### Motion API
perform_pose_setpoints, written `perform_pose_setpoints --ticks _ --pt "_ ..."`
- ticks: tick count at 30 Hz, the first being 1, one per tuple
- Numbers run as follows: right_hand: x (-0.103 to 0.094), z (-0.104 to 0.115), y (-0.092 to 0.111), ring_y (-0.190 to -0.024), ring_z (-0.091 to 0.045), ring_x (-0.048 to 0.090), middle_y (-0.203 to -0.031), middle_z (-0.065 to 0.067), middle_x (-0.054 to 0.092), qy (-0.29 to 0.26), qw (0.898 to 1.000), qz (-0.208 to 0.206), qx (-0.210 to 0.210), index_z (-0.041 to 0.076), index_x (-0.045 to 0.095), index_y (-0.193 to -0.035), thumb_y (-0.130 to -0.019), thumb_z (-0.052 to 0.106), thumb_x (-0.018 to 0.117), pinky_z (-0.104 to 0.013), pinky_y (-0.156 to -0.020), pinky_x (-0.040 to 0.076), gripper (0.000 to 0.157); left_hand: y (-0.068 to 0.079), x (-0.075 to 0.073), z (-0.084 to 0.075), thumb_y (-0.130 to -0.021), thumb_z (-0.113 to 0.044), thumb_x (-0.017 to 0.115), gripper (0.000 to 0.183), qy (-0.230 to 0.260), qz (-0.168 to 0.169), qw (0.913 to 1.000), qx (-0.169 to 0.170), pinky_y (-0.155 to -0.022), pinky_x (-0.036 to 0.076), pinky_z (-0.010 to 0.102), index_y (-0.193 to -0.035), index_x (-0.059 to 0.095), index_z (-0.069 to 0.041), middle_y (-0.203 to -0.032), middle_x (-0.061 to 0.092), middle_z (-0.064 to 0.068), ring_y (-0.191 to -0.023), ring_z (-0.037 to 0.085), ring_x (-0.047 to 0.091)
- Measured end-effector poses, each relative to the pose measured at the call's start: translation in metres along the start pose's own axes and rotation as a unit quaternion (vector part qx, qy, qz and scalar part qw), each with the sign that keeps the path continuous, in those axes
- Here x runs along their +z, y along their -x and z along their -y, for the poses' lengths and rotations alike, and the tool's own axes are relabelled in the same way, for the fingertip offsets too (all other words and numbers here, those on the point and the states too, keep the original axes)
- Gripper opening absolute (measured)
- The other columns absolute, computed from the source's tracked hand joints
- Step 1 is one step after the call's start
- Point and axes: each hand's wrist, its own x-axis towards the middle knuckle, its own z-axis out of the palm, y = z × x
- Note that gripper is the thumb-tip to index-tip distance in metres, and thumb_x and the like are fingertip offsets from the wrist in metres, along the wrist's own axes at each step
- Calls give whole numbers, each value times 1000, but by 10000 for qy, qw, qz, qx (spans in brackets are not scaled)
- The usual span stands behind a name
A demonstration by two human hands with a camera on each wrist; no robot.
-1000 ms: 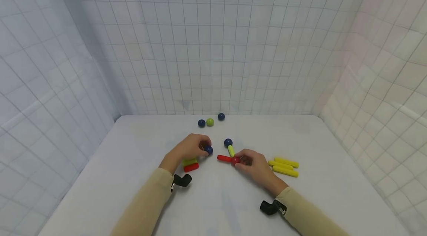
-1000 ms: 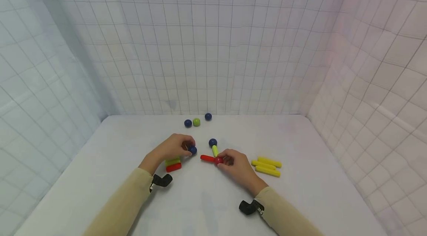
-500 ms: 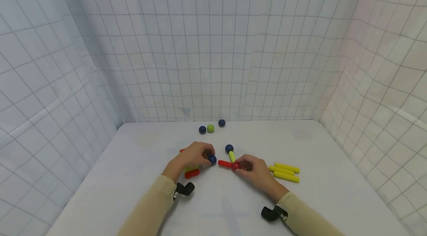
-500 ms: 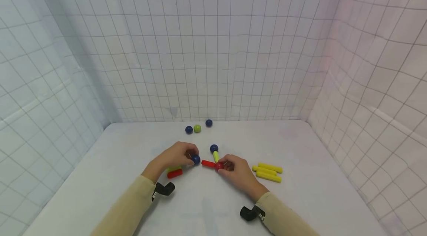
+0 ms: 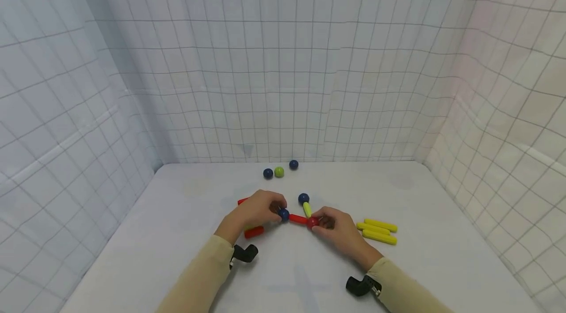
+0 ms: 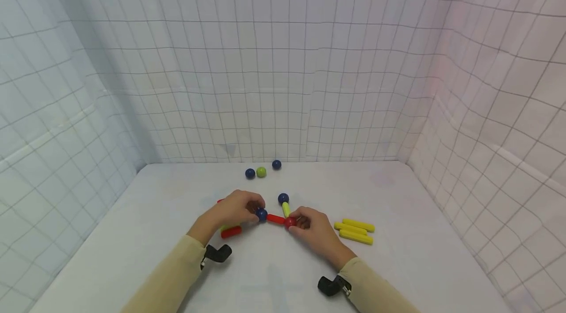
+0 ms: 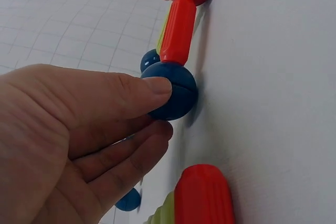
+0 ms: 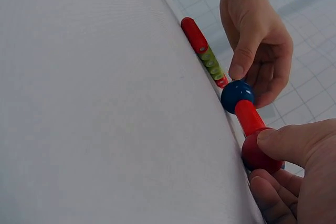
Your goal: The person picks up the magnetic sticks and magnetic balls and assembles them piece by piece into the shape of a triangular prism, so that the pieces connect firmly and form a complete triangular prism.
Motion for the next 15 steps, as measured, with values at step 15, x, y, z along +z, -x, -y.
perform_pose_setpoints --ticks 15 --pt "-1 -1 0 -89 -13 67 -103 12 71 29 9999 -50 -142 28 77 -117 -96 14 85 -30 -83 59 26 22 -62 36 -103 -13 75 29 -321 -1521 9862 -563 -97 59 48 -129 77 -3 -120 76 9 -109 27 70"
